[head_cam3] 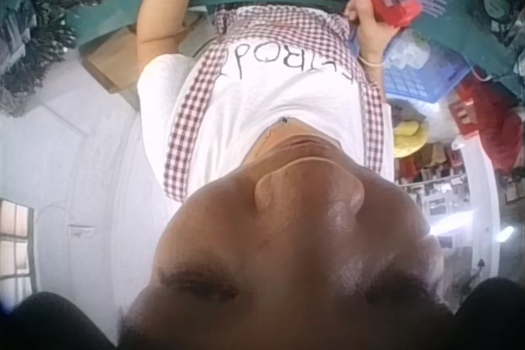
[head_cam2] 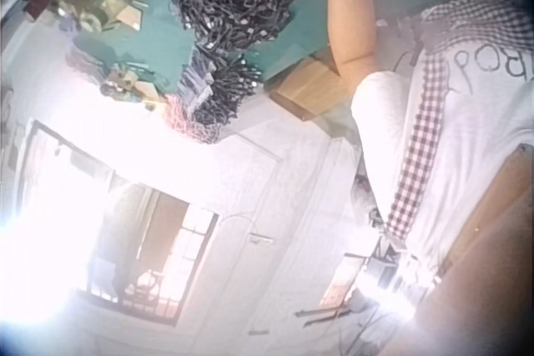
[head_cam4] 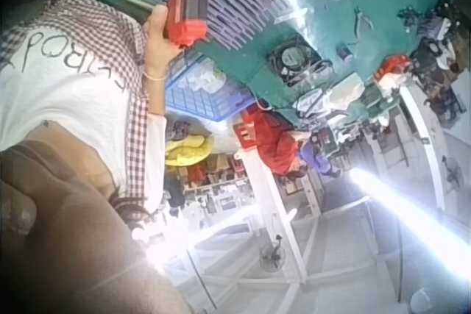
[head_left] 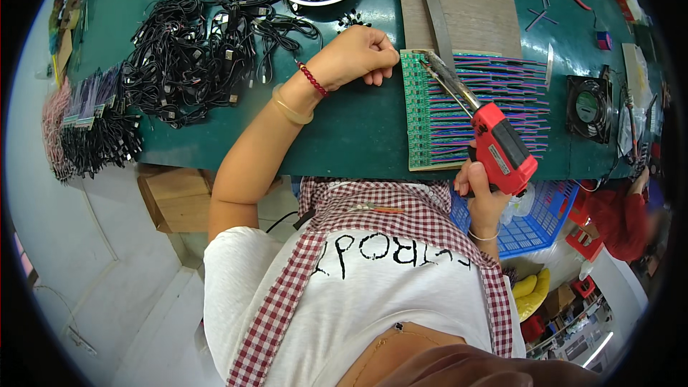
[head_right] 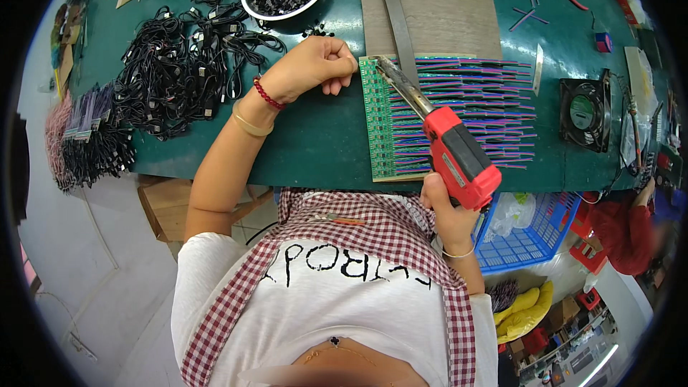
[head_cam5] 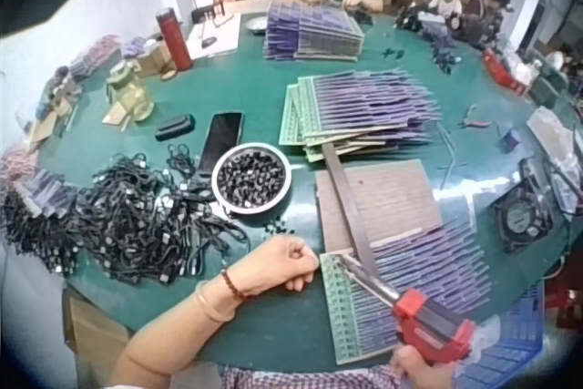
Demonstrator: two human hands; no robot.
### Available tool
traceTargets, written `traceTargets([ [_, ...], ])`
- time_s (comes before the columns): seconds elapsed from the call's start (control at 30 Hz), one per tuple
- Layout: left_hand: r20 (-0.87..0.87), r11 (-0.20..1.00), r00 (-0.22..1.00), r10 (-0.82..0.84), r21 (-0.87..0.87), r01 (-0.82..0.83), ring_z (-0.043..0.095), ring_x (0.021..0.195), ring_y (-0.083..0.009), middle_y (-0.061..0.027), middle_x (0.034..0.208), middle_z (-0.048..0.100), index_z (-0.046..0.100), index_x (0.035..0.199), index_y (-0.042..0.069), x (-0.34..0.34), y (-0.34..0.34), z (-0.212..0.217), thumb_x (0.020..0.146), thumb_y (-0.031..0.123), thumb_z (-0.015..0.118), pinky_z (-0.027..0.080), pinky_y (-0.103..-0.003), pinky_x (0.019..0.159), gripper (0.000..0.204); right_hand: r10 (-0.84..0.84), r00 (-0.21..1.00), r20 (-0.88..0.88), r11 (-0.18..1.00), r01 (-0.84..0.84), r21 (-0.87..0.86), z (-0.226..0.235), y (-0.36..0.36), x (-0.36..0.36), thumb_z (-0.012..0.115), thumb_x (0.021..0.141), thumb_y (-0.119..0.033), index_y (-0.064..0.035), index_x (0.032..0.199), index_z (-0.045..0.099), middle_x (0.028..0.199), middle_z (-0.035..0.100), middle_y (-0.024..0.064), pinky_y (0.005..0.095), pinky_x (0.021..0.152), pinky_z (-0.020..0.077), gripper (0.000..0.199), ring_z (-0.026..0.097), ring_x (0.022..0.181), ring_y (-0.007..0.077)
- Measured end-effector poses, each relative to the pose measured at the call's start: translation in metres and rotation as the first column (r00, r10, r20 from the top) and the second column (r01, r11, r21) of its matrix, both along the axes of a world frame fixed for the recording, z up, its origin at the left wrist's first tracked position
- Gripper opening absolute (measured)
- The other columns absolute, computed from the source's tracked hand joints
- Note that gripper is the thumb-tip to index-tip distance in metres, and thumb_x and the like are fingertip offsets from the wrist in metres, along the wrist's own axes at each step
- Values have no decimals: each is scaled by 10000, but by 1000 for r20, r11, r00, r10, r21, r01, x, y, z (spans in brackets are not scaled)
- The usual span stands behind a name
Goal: The person solders wires and electronic components onto green circuit boards with a soldering iron.
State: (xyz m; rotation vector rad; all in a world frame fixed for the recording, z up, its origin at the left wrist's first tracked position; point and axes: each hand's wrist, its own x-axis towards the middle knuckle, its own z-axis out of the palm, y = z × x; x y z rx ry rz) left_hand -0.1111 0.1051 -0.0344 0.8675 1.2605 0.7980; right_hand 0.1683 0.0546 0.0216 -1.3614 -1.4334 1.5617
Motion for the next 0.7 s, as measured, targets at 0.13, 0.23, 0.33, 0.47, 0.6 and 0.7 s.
traceTargets([
  [0.13,-47,1000,999,1,3,-1,540,517,-64,-40,640,591,573,783,4,-3,-4,10,831,178,587,409,-179,441,181,-44,997,-58,999,45,9,0,0,4,538,857,-108,54,1150,449,584,476,57,249,457,392,347,424,460,101],
  [0.23,-238,997,969,65,52,-54,533,505,-56,-35,622,590,582,833,-12,-10,-5,22,835,185,594,408,-181,435,197,-68,993,-92,998,69,7,2,2,10,542,855,-118,53,1149,446,583,472,58,251,453,395,354,421,455,99],
  [0.33,-754,859,516,406,507,66,580,493,-210,-88,572,588,592,856,32,-17,-3,-2,791,163,609,450,-309,460,147,-89,986,-141,996,87,-15,8,5,9,534,858,-117,52,1140,446,580,468,56,250,447,396,341,416,447,98],
  [0.47,-890,886,271,367,424,191,591,545,-301,-116,594,591,592,826,64,1,7,-3,791,196,601,464,-378,495,137,-73,978,-198,997,78,16,12,11,6,528,861,-123,49,1127,449,580,464,54,249,438,396,326,411,438,96],
  [0.6,-929,919,183,322,353,173,602,605,-318,-123,610,599,586,818,83,5,10,4,825,203,560,468,-414,545,123,-82,965,-251,994,99,55,13,11,9,520,865,-135,42,1116,443,581,460,56,249,431,392,316,406,430,95],
  [0.7,-814,840,335,474,532,105,602,581,-276,-127,633,601,558,811,42,2,2,15,841,186,550,454,-361,516,147,-119,948,-294,988,144,65,14,11,9,508,873,-159,32,1109,441,581,456,56,248,429,384,310,404,431,95],
])
